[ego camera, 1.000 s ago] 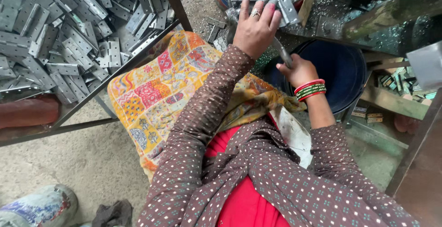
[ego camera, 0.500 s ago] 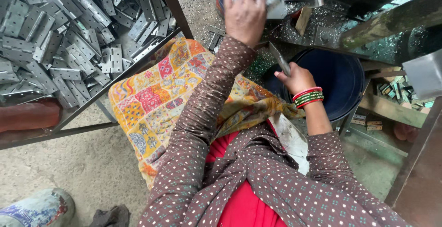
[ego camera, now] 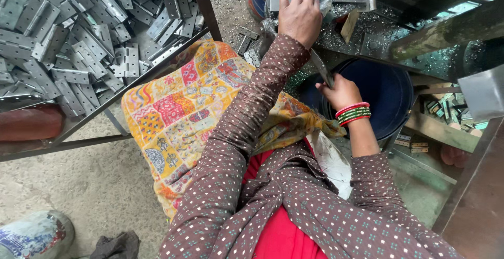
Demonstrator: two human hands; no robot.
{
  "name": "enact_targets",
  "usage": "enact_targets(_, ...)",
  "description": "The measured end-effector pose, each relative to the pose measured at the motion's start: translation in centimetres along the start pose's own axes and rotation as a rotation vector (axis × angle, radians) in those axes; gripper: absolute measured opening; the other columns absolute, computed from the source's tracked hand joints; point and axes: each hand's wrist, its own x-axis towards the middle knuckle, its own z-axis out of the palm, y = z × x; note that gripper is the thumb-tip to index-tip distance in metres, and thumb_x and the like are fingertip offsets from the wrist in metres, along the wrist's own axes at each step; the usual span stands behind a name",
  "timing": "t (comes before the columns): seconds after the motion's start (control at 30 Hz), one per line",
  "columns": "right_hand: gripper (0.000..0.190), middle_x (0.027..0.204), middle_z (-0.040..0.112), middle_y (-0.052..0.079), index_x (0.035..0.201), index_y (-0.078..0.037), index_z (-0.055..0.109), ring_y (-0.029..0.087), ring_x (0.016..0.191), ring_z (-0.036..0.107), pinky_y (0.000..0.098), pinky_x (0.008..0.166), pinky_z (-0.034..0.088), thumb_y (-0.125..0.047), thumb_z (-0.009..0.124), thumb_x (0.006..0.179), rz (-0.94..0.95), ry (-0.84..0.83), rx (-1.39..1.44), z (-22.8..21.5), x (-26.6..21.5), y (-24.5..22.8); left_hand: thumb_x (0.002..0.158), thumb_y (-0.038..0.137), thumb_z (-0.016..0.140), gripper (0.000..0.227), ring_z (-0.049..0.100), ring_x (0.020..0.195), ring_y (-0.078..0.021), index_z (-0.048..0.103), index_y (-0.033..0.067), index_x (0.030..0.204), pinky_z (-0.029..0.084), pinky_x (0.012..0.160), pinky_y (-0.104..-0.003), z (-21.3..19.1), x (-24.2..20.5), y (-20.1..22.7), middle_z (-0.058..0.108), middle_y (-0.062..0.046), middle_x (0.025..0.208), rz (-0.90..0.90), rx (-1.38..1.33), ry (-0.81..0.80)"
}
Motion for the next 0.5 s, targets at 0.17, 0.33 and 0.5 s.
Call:
enact_targets(0.17, 0.040, 0.081, 0.070, 0.024, 0.098, -0.005, 0.065, 0.045, 0.080, 0.070, 0.0530, 0.071, 0.055, -0.045, 0.071, 0.093, -0.122, 0.162, 0.149, 5.7, 0.2, 2.0, 0.084, 0.017, 0.064, 0.034, 0.056, 0.123, -0.0345, 0.074, -0.0042, 0.109, 0.012, 0.121, -0.062, -0.7, 0.1, -0.2, 0.066, -0.017, 0.120, 0.001, 0.003, -0.042)
enact_targets(0.33, 0.035, 0.079, 0.070, 0.024, 0.099, -0.006, 0.063, 0.047, 0.076, 0.069, 0.0555, 0.067, 0.053, -0.040, 0.070, 0.096, -0.112, 0.268, 0.127, 10.8, 0.8, 3.5, 0.086, 0.020, 0.064, 0.037, 0.056, 0.122, -0.0336, 0.074, -0.0049, 0.110, 0.015, 0.122, -0.059, -1.9, -0.2, -0.5, 0.065, -0.016, 0.119, 0.009, -0.060, 0.044)
enact_targets(0.5, 0.036, 0.086, 0.073, 0.022, 0.102, -0.007, 0.065, 0.044, 0.082, 0.071, 0.0516, 0.072, 0.055, -0.041, 0.071, 0.090, -0.143, 0.126, 0.253, 7.4, 1.2, 3.3, 0.086, 0.017, 0.064, 0.029, 0.057, 0.120, -0.0321, 0.074, -0.0022, 0.105, 0.020, 0.121, -0.059, -1.2, 0.6, -0.3, 0.066, -0.014, 0.116, 0.037, -0.013, 0.035)
